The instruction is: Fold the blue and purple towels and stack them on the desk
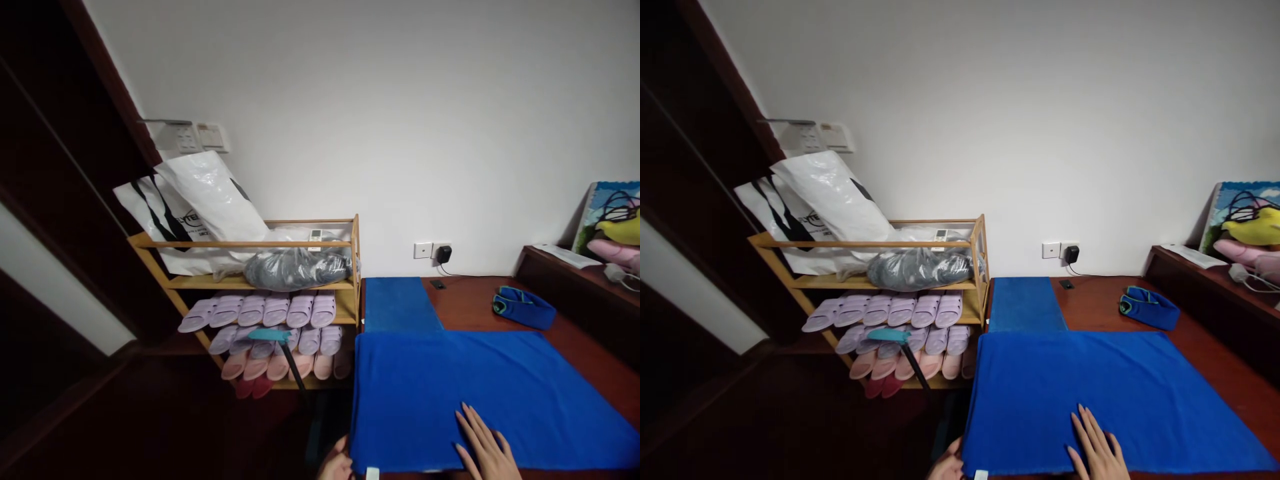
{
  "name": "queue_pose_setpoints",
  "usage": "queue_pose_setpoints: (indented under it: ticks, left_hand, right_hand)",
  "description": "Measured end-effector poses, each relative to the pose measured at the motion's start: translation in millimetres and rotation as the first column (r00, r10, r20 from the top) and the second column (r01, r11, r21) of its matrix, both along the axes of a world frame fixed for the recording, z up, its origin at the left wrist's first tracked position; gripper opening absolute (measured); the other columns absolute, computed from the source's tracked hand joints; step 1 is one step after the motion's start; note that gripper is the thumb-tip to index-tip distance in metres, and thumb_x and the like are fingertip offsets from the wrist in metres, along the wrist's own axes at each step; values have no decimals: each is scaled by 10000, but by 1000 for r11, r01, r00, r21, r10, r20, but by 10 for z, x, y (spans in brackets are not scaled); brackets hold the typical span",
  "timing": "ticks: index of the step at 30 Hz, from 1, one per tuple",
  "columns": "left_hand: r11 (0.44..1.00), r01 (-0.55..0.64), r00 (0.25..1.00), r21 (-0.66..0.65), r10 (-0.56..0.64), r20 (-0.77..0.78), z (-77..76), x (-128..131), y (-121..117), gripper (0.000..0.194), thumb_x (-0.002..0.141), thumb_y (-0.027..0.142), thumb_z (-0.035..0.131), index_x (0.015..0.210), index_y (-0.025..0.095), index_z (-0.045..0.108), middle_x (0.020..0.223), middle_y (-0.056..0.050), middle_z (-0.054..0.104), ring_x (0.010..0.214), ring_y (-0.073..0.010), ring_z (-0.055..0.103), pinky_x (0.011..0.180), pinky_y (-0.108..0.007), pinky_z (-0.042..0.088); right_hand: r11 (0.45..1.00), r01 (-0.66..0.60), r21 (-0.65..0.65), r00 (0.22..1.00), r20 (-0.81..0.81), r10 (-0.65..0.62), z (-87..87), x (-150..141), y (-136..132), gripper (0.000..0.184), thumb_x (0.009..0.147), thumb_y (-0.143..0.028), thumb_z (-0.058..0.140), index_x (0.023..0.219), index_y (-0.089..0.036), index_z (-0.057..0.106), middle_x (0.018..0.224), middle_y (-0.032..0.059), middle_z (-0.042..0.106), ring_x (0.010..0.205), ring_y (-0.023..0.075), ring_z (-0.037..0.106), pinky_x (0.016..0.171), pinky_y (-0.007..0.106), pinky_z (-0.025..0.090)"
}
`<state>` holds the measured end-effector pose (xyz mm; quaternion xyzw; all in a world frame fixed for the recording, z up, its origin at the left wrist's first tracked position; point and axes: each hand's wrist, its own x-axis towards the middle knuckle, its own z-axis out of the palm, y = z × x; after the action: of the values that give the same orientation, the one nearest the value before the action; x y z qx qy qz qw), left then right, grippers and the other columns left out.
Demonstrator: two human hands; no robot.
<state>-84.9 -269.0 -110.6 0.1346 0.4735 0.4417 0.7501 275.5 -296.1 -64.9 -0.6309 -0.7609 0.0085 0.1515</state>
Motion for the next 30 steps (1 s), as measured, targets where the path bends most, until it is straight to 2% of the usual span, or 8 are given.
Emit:
queue_pose_setpoints:
  ticks: [3, 5, 7, 10, 13, 16, 21, 30]
  left_hand:
    - [998, 13, 933, 60, 10, -360, 187, -34, 90, 438, 632, 272, 526, 1066, 223, 564, 899, -28, 658, 806, -189, 618, 675, -296, 440]
    - [965, 67, 728, 254, 127, -673, 435, 6, 176, 420, 686, 283, 471, 1089, 206, 558, 1062, -69, 632, 963, -221, 600, 807, -357, 463]
    - [847, 278, 485, 452, 282, -827, 730, 137, 269, 440, 761, 267, 409, 1178, 197, 527, 1265, -91, 547, 1175, -224, 498, 987, -389, 390]
    - [607, 681, 233, 411, 352, -906, 1058, 431, 381, 498, 897, 272, 304, 1395, 255, 322, 1496, -35, 314, 1371, -189, 256, 1106, -412, 262]
    - [475, 853, 4, 216, 408, -913, 1059, 633, 445, 546, 930, 318, 315, 1451, 300, 151, 1536, -15, 200, 1396, -205, 189, 1112, -458, 252]
    - [487, 867, -154, 103, 460, -875, 863, 664, 491, 562, 929, 377, 339, 1449, 303, 139, 1522, -36, 220, 1380, -232, 238, 1070, -473, 321]
    - [496, 862, -236, 101, 570, -787, 834, 640, 507, 589, 919, 339, 364, 1450, 293, 113, 1520, -32, 221, 1371, -224, 263, 1059, -440, 334]
    - [375, 927, -243, 33, 665, -706, 718, 468, 576, 634, 897, 419, 418, 1447, 320, 117, 1473, -24, 319, 1289, -198, 416, 970, -355, 425]
  right_hand:
    - [998, 57, -3, 998, -4, -57, 45, 174, 64, 565, 895, -464, 318, 1434, -371, 178, 1499, 7, 273, 1349, 222, 316, 1005, 493, 386]
    - [977, 203, 61, 979, 3, -203, 49, 436, 146, 583, 886, -483, 282, 1441, -326, 196, 1515, 18, 243, 1377, 218, 257, 1027, 500, 348]
    - [933, 344, 107, 937, 16, -348, 17, 780, 222, 593, 864, -489, 243, 1417, -281, 294, 1521, 34, 239, 1401, 235, 186, 1036, 531, 311]
    - [896, 444, 23, 892, 83, -444, -83, 1295, 245, 558, 800, -493, 272, 1282, -324, 499, 1498, 13, 305, 1413, 278, 118, 1041, 608, 235]
    - [829, 551, -90, 832, 132, -539, -171, 1665, 164, 540, 699, -551, 387, 1193, -413, 558, 1458, -14, 372, 1404, 301, 148, 1045, 621, 210]
    - [787, 606, -119, 794, 142, -591, -187, 1897, 93, 592, 660, -581, 386, 1219, -442, 524, 1423, -12, 421, 1384, 293, 220, 1049, 594, 234]
    - [738, 665, -116, 747, 101, -657, -117, 2226, 103, 688, 642, -574, 335, 1279, -364, 487, 1424, 35, 420, 1366, 315, 262, 1034, 614, 248]
    - [697, 710, 99, 699, 26, -715, -230, 2488, 84, 689, 565, -619, 352, 1248, -558, 417, 1254, 3, 569, 1306, 319, 357, 986, 596, 328]
